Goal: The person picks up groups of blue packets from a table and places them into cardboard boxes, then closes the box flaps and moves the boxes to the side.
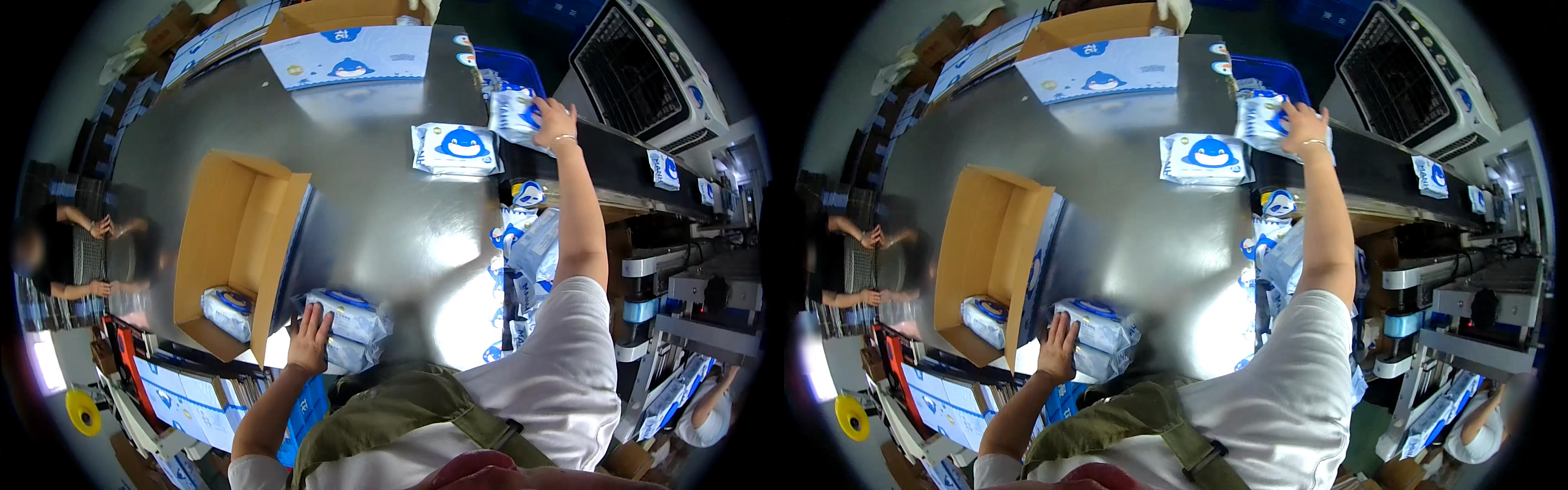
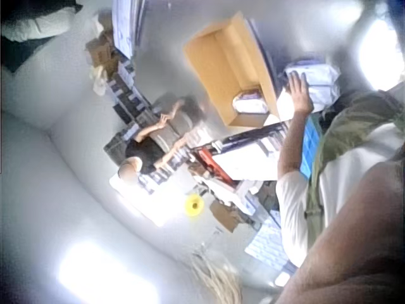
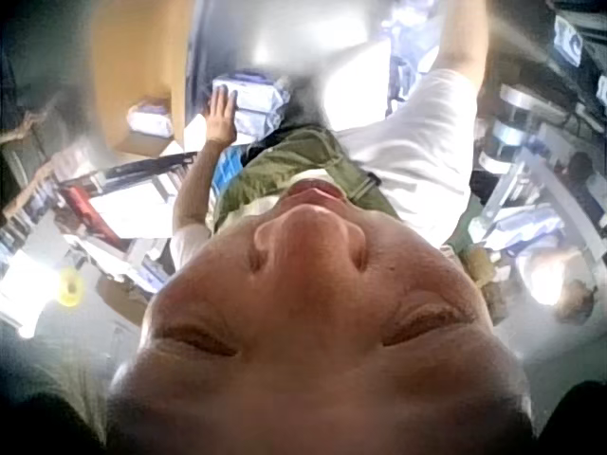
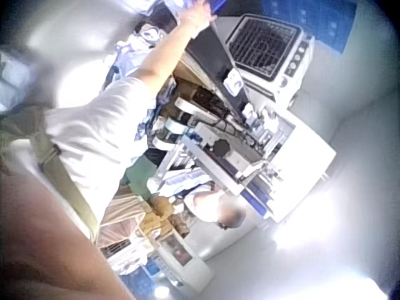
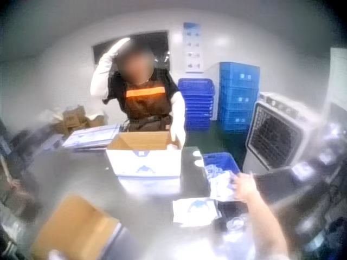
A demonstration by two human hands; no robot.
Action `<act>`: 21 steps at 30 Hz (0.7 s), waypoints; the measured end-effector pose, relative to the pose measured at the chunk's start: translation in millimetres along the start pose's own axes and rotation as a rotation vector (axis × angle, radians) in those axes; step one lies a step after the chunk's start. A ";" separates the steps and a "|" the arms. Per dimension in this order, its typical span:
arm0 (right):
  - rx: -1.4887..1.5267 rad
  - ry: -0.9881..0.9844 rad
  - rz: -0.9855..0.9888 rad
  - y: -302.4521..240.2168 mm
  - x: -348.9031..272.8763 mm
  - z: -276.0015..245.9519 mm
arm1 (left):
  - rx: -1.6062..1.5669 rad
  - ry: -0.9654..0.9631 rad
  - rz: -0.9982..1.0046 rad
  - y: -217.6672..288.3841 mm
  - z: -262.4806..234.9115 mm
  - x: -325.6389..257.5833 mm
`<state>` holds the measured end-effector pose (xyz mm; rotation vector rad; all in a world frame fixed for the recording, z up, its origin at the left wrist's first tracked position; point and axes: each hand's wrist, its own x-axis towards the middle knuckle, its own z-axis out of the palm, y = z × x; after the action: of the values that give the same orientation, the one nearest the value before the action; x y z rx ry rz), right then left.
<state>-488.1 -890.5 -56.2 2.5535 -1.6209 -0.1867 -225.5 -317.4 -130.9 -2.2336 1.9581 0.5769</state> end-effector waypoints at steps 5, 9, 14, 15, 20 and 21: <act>0.185 0.166 -0.275 -105.6 4.0 22.6 | 0.002 0.007 0.006 -3.6 4.3 1.8; 0.334 0.077 -0.379 -136.1 -3.7 42.2 | 0.004 0.025 0.044 -5.9 4.7 3.1; 0.382 0.209 -0.537 -167.2 -150.6 46.8 | -0.004 0.037 0.051 -5.4 7.9 -4.1; 0.351 0.272 -0.531 -169.4 -184.9 63.5 | 0.037 0.065 0.072 -7.7 12.8 -3.4; 0.372 0.228 -0.516 -181.7 -241.9 67.9 | 0.069 0.047 0.144 -6.0 0.0 9.3; 0.393 0.191 -0.499 -184.9 -225.7 57.4 | 0.133 0.073 0.184 -6.1 -5.6 15.0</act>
<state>-427.8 -609.4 -132.4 3.1112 -1.0087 0.3633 -217.1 -332.3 -132.0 -2.0379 2.1838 0.3755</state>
